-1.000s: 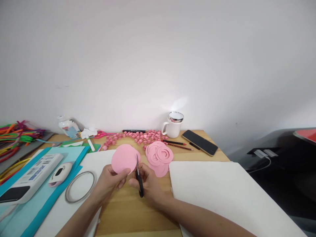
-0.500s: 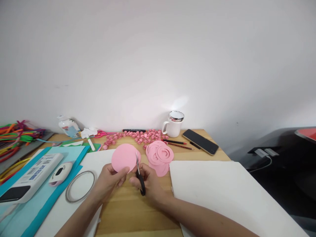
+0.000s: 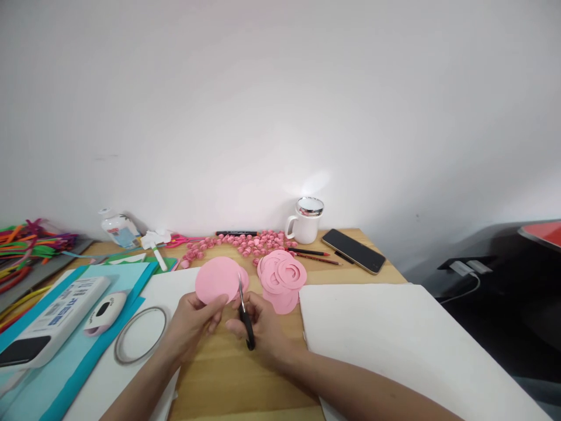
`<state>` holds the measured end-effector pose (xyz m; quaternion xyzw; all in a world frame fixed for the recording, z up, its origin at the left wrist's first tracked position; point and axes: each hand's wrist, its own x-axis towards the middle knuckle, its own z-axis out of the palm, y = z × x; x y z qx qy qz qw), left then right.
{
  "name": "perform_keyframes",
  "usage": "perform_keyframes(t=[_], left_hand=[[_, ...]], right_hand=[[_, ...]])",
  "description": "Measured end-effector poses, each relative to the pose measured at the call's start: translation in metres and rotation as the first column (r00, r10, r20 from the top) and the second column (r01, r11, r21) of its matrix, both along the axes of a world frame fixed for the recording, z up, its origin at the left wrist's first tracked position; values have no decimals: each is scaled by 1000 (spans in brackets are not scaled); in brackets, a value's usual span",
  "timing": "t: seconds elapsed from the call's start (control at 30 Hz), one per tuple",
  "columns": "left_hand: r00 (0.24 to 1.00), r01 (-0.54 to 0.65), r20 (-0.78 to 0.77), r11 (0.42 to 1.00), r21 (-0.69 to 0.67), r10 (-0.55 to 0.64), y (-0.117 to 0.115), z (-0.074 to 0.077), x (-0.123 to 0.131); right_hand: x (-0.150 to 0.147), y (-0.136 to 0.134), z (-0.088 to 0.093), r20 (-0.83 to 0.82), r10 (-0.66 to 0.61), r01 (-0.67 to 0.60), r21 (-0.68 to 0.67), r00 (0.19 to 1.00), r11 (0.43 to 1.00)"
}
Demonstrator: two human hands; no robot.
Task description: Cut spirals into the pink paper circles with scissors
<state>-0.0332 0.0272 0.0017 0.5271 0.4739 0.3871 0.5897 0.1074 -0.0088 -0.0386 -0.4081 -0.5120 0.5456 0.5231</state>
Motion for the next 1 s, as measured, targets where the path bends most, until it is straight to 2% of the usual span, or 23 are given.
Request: perform_keyframes(t=[0.1,0.4,0.73,0.9,1.0], left_hand=[[998,1,-56,1000,14,-1,-1,1,1],[997,26,-70,999,32,-24,0,0,0],[998,25,-59,998,53,-22,2,-3,-3],[998,19,-55,999,47,-17,1,-1,-2],[999,48,2,999,4,-48,0,0,0]], right_hand=[[1,2,0,-43,4,-2,57,999,998],[1,2,4,-57,15,-12,54,998,998],[1,1,3,41,-42,43,-16,998,999],[1,0,2,37,-42,44,-56,998,997],[0,0,2,28,-43,45,-74,999,996]])
